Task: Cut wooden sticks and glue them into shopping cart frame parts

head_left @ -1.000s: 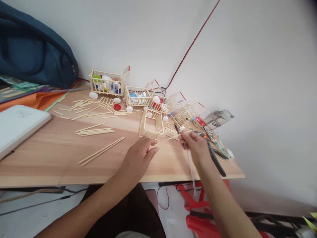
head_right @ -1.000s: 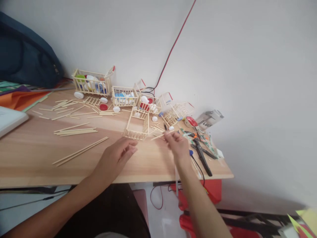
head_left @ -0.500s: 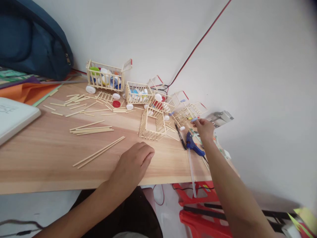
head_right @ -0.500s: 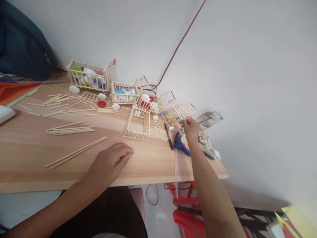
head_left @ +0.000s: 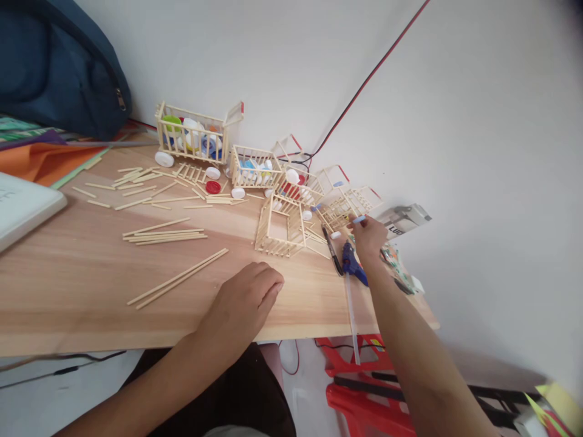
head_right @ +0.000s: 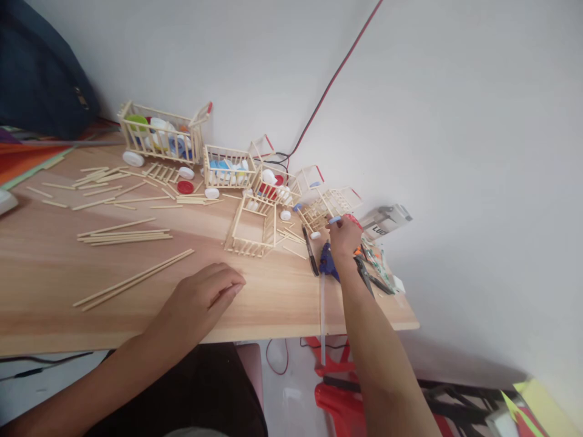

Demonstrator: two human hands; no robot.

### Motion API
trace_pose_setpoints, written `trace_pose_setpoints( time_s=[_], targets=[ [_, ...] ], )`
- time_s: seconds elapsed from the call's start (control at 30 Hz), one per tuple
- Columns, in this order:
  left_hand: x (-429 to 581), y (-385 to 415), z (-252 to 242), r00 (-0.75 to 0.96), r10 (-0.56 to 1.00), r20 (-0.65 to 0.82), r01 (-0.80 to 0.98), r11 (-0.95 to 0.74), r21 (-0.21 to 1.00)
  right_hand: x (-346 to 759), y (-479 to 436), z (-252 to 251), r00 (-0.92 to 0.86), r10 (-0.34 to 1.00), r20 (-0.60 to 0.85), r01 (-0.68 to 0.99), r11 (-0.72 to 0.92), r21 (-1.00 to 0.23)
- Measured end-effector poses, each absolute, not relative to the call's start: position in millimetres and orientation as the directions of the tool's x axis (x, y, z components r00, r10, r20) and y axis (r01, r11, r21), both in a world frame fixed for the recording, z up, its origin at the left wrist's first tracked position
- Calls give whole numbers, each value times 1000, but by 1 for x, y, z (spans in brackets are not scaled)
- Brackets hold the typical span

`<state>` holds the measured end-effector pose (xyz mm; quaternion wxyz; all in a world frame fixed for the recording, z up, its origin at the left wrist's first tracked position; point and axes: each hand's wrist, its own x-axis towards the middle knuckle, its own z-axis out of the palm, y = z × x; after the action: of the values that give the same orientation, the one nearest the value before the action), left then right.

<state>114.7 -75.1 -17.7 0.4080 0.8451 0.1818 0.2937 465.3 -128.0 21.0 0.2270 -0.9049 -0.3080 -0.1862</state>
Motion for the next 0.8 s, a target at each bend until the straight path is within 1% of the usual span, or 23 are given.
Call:
trace_pose_setpoints(
  time_s=[0.37,0.8],
  targets=[
    [114,-76,-20,772,528,353,50,-605,794,459,-125,32,751,469,464,598,-781,-178],
    [113,-77,-18,770,524,365,46,-616,786,456,-122,27,754,428,498,549,-827,-121]
  ],
)
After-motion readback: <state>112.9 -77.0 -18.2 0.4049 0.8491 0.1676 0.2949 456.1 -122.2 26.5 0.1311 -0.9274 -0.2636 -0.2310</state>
